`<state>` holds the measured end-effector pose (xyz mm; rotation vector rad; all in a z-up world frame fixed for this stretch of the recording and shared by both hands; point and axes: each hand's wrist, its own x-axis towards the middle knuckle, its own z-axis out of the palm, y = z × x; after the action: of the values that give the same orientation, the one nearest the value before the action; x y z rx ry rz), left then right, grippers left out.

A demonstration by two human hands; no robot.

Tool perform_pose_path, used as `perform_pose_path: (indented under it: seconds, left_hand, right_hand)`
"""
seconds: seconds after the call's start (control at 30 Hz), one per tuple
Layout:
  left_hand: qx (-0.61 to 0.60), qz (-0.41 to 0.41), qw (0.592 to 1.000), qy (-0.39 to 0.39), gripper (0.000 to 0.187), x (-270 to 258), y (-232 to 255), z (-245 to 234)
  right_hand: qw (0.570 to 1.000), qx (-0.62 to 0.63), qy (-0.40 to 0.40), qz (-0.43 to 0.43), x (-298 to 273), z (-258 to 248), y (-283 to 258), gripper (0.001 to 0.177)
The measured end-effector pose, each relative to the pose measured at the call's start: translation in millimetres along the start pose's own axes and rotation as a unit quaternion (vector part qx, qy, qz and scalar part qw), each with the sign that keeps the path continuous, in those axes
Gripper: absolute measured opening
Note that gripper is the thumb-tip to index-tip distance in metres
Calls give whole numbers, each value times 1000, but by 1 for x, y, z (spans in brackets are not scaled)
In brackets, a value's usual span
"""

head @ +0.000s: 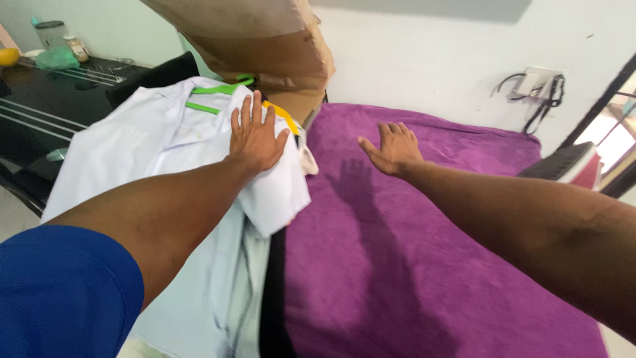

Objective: The person removes a light blue shirt from a hanger, buttons it, and lays it flat on a purple towel. They then use a red iron to smooth the shirt, focusing on the front and sleeves while adjusting the fabric with their hands.

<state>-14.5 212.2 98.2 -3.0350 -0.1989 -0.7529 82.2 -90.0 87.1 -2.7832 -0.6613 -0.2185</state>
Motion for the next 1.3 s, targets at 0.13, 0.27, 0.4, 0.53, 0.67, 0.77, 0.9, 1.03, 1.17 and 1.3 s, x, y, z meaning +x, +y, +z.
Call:
perform_pose_path:
  seconds: [0.13,0.27,0.4,0.53,0.67,0.77,0.9,1.03,1.17,1.3]
  left_hand:
    - [7,-11,1000,0,71,8,-47,-2]
    - [19,-29,999,-12,71,11,-90,0]
    - [41,-36,998,-15,71,7,-128,8]
    - [35,-54,998,-26,71,5,-154,16]
    - [27,-64,997,-34,71,-1,-167,22]
    - [26,-80,995,-56,72,-3,-172,23]
    - [6,-91,994,-56,71,-7,-174,23]
    - [-15,-105,991,-82,70,-8,-171,24]
    - [-30,-115,987,-109,68,-8,-169,23]
    - [-40,-100,990,-94,69,-9,-171,21]
  right_hand:
    - [1000,18,10,-8,33,-5,-56,83]
    - [999,30,24,-33,61,1,-107,75]
    - [999,35,1,-29,80,10,-148,70]
    - [998,60,7,-35,89,18,-172,60]
    - [995,95,-23,-11,98,25,-186,57]
    - [994,99,1,-39,105,34,-195,60]
    - [992,106,-25,-63,123,41,-196,53]
    - [988,128,-68,-54,147,50,-201,41]
    - [993,104,-51,-39,158,58,-203,43]
    - [973,200,-108,33,158,59,-213,30]
